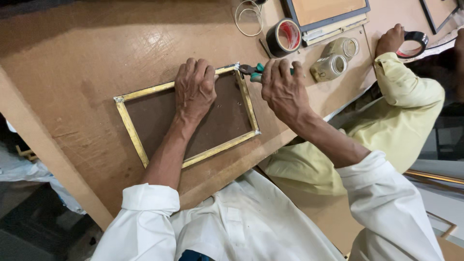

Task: The person uses pliers to press metal corner brackets onto the edges of a small wooden frame. They rotate the frame to work on each corner, ensuring the brackets are flush with the frame edges.

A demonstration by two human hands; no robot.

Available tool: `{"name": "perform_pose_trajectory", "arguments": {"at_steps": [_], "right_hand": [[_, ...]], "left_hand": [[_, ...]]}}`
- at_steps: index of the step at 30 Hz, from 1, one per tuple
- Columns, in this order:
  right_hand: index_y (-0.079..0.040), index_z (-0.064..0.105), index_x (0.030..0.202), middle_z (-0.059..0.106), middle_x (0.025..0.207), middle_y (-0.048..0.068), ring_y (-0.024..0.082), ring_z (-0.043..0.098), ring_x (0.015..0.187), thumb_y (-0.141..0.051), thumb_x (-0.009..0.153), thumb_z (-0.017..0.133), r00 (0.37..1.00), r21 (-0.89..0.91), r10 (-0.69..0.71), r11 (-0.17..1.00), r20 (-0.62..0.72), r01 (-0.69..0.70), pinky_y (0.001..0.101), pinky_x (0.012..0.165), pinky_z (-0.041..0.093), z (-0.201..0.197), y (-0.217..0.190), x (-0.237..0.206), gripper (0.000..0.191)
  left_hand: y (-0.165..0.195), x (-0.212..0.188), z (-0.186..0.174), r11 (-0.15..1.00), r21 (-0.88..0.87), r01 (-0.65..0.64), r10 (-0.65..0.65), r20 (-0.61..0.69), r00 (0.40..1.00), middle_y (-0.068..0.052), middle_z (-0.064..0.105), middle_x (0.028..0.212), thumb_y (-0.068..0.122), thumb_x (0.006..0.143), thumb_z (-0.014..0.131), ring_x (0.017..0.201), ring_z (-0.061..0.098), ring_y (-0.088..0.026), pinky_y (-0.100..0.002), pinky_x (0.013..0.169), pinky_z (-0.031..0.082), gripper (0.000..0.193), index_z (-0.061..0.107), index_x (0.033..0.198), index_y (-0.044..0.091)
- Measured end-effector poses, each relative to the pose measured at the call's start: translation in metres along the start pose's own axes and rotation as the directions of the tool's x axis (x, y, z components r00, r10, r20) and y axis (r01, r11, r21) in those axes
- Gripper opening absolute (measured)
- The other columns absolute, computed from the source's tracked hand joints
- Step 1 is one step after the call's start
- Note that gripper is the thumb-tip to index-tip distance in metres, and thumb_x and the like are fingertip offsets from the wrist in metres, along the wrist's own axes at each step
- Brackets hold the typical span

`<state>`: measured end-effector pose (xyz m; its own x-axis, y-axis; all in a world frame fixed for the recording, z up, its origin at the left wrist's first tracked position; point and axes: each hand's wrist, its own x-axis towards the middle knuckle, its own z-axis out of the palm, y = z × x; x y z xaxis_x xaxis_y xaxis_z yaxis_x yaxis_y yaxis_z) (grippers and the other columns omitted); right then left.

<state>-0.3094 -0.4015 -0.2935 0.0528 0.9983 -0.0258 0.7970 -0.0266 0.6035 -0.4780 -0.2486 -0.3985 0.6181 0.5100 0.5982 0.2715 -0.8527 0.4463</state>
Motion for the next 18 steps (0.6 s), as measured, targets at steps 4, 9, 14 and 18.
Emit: {"name": "perform_pose_trajectory", "arguments": {"at_steps": [4,9,14,18], "right_hand": [[0.018,0.058,0.129,0.064,0.122,0.035,0.049,0.062,0.117,-0.015,0.097,0.052,0.997,-0.234,-0.07,0.97,0.023,0.074,0.0633,0.104,0.044,0.02,-0.007,0.006,0.046],[0.021,0.056,0.132,0.061,0.126,0.042,0.057,0.06,0.119,-0.015,0.101,0.05,0.996,-0.118,-0.077,0.99,0.049,0.082,0.0711,0.104,0.041,0.022,-0.009,0.004,0.047],[0.022,0.055,0.133,0.06,0.126,0.044,0.057,0.059,0.122,-0.015,0.098,0.052,0.994,-0.212,-0.05,0.975,0.097,0.07,0.07,0.105,0.04,0.011,-0.02,-0.001,0.051],[0.022,0.057,0.133,0.061,0.124,0.042,0.058,0.059,0.119,-0.012,0.098,0.054,0.99,-0.348,0.018,0.937,0.142,0.033,0.0707,0.104,0.042,-0.007,-0.039,0.007,0.048]], "left_hand": [[-0.002,-0.002,0.002,1.0,-0.004,-0.003,0.002,-0.027,1.0,-0.009,0.059,0.094,0.012,0.087,0.078,0.093,0.058,-0.028,-0.042,0.078,0.05,0.016,0.067,0.091,0.002],[-0.003,-0.002,0.003,1.0,-0.008,0.003,-0.003,0.001,1.0,-0.008,0.059,0.092,0.011,0.09,0.077,0.091,0.058,-0.026,-0.041,0.077,0.05,0.014,0.068,0.089,0.002],[-0.002,-0.003,0.003,1.0,-0.01,-0.001,0.001,-0.015,1.0,-0.008,0.059,0.093,0.009,0.09,0.077,0.093,0.058,-0.025,-0.04,0.078,0.051,0.012,0.069,0.091,0.0],[0.0,-0.001,0.003,1.0,-0.025,-0.006,0.005,-0.028,1.0,-0.01,0.06,0.092,0.011,0.088,0.076,0.093,0.059,-0.027,-0.042,0.078,0.051,0.013,0.069,0.087,0.0]]}}
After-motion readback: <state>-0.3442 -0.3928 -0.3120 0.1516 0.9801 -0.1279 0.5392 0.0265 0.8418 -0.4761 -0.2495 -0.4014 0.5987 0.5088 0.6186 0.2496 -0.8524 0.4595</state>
